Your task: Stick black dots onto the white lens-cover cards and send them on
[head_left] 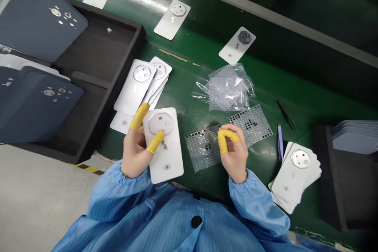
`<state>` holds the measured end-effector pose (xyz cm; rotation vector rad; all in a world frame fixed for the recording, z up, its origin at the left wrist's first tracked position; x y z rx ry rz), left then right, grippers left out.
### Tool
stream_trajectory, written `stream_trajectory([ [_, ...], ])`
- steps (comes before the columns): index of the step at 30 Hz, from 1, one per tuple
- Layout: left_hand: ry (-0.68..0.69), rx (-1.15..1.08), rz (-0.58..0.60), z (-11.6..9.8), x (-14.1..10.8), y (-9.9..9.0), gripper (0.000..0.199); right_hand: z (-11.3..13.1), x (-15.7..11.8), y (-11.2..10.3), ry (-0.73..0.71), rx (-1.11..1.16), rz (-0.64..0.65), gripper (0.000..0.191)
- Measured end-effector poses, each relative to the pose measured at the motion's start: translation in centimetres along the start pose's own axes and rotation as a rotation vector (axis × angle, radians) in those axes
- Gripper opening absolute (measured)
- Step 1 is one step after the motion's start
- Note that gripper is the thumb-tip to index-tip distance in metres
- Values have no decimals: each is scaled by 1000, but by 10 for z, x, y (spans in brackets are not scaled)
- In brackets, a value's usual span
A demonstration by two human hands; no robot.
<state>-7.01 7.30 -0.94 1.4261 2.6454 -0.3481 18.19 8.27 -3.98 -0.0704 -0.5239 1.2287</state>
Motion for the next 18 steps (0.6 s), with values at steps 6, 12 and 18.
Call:
stream_trajectory([
  [6, -248, -149, 242, -9, -38, 46, 107, 48, 7, -15, -301, -91, -48, 31],
  [12, -204, -180, 513, -25, -58, 65, 43, 67, 4, -15, -429, -97, 162, 44],
  [18, -143, -292, 656, -37, -60, 62, 34, 75, 6, -27, -582, -195, 297, 38],
])
Point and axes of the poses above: each hand's wrist, its own x-axis towards the middle knuckle, its own y-axis out of the palm, z = x × y, the point moved 3 cm from there along x, towards the middle knuckle, and after that the axes turned 15 degrees about -z, right-handed, at the moved point
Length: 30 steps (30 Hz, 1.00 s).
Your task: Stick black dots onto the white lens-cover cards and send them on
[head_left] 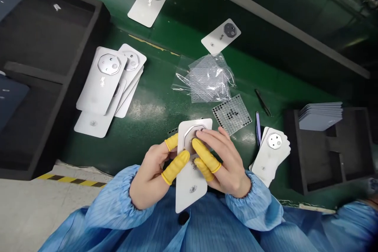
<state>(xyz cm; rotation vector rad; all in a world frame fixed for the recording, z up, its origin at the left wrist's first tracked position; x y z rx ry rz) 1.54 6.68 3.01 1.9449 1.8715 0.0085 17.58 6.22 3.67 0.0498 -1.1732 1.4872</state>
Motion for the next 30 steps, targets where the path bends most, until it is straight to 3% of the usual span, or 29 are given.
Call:
stream_trajectory([
  [10, 189, 170, 40, 1, 1, 0, 49, 0, 4, -1, -72, -18, 28, 24],
  [16, 265, 194, -40, -1, -1, -4, 44, 5, -3, 6, -25, -90, 136, 36],
  [20, 181, 163, -73, 10, 0, -4, 36, 4, -10, 14, 54, -1, 148, 49],
  [23, 33, 94, -59, 20, 4, -2, 30, -4, -11, 14, 157, 159, 54, 48],
  [26, -112, -26, -60, 24, 7, 0, 31, -13, -9, 7, 351, 372, -129, 35],
  [30, -129, -101, -147, 19, 9, 0, 29, -19, -11, 7, 659, 448, -400, 32],
])
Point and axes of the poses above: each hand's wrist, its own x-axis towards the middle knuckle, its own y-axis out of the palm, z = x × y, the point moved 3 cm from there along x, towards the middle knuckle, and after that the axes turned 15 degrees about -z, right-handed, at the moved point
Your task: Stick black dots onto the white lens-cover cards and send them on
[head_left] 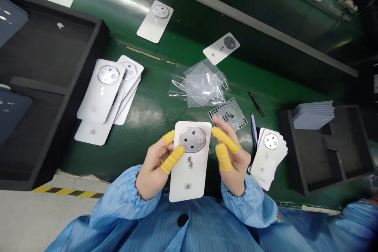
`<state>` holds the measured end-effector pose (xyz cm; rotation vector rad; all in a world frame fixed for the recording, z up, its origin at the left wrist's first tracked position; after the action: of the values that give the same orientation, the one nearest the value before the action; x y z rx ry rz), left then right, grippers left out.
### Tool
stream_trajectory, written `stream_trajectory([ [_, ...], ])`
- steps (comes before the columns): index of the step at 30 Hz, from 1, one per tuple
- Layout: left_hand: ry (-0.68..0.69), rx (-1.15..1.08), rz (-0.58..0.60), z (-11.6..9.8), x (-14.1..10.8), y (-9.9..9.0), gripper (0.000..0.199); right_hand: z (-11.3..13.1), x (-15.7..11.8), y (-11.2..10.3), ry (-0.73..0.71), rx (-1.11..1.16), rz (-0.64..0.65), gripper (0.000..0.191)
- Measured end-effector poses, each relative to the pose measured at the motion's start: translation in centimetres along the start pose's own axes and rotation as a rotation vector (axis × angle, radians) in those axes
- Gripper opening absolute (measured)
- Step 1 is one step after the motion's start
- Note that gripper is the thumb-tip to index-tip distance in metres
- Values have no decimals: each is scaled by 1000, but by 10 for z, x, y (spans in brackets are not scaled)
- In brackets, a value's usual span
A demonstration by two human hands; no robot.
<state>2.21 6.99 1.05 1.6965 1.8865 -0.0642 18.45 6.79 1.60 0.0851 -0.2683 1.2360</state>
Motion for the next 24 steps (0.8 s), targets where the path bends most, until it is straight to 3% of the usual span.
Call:
stream_trajectory([
  [2, 32, 9, -16, -2, 0, 2, 23, -5, -5, 5, 82, 16, -68, 39],
  [5, 56, 87, -56, -2, 1, 3, 18, -10, -12, 12, 149, 42, -71, 42],
  [15, 67, 165, -151, -4, 4, -1, 17, -9, -19, 12, 156, 63, -109, 43],
  [20, -21, 158, -89, 0, 9, 6, 23, -16, -19, 12, 200, 94, -138, 39],
  [22, -47, 152, -115, 4, 7, 2, 24, -19, -20, 13, 218, 102, -128, 36],
  [24, 10, 226, -184, 9, 5, -13, 22, -20, -23, 17, 191, 88, -77, 42],
])
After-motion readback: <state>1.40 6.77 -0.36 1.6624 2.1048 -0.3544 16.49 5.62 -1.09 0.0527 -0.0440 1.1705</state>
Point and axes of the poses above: each hand's wrist, its own x-axis towards the middle knuckle, its own y-axis out of the palm, z = x × y, the point moved 3 cm from there along x, towards the middle knuckle, and after that the axes turned 15 degrees about -z, right-handed, at the moved point
